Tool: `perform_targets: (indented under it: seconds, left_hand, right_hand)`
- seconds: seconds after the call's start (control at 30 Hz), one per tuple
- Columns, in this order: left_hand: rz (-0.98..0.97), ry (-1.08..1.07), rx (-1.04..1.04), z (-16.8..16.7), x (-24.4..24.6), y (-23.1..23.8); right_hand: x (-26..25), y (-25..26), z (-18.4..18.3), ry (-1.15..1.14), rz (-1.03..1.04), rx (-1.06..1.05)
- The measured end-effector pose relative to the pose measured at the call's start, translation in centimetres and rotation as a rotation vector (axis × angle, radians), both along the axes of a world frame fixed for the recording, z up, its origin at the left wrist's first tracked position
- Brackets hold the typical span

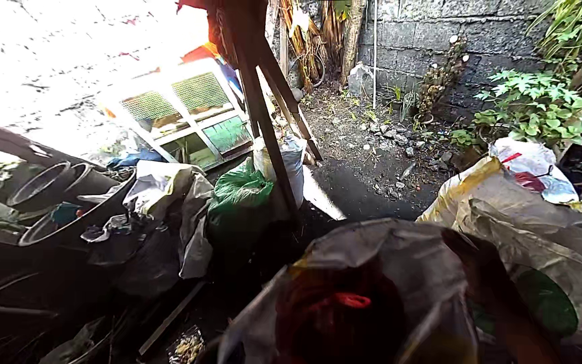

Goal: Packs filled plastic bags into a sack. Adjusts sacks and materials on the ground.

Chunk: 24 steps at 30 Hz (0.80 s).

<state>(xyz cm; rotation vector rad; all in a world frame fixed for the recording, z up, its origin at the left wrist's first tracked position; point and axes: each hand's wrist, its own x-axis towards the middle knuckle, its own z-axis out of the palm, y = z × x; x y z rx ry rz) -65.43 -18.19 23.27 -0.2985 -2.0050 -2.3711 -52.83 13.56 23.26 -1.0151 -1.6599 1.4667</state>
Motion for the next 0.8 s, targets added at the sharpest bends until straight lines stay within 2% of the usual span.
perform_targets:
  seconds: [0.1, 0.2, 0.3, 0.4, 0.47, 0.57, 0.67, 0.8]
  left_hand:
    - [0.143, 0.012, -0.001, 3.6, -5.8, 7.2]
    - [0.246, 0.002, 0.134, 6.0, -12.1, 15.2]
    - [0.130, 0.057, 0.248, 5.9, -17.0, 21.0]
    - [0.026, 0.031, 0.366, 5.1, -19.6, 26.8]
    - [0.000, -0.061, 0.321, 4.5, -19.7, 30.5]
    - [-0.058, -0.229, 0.315, 2.0, -21.7, 35.7]
    - [-0.112, -0.377, 0.288, -1.1, -23.9, 40.8]
    - [-0.202, -0.510, 0.166, -5.1, -27.7, 49.0]
  right_hand:
    - [-8.1, 6.5, 2.0, 0.094, 0.091, -0.010]
    - [-16.1, 13.6, 5.7, 0.123, 0.097, 0.054]
    - [-18.4, 19.7, 7.9, 0.065, 0.065, 0.164]
    - [-20.0, 25.8, 8.6, 0.172, -0.029, 0.238]
    - [-20.1, 29.3, 7.8, 0.148, -0.093, 0.290]
    - [-19.7, 34.2, 5.5, -0.019, -0.194, 0.355]
    - [-19.4, 37.2, 2.3, -0.137, -0.294, 0.270]
    - [-19.9, 41.6, -3.9, -0.194, -0.421, 0.207]
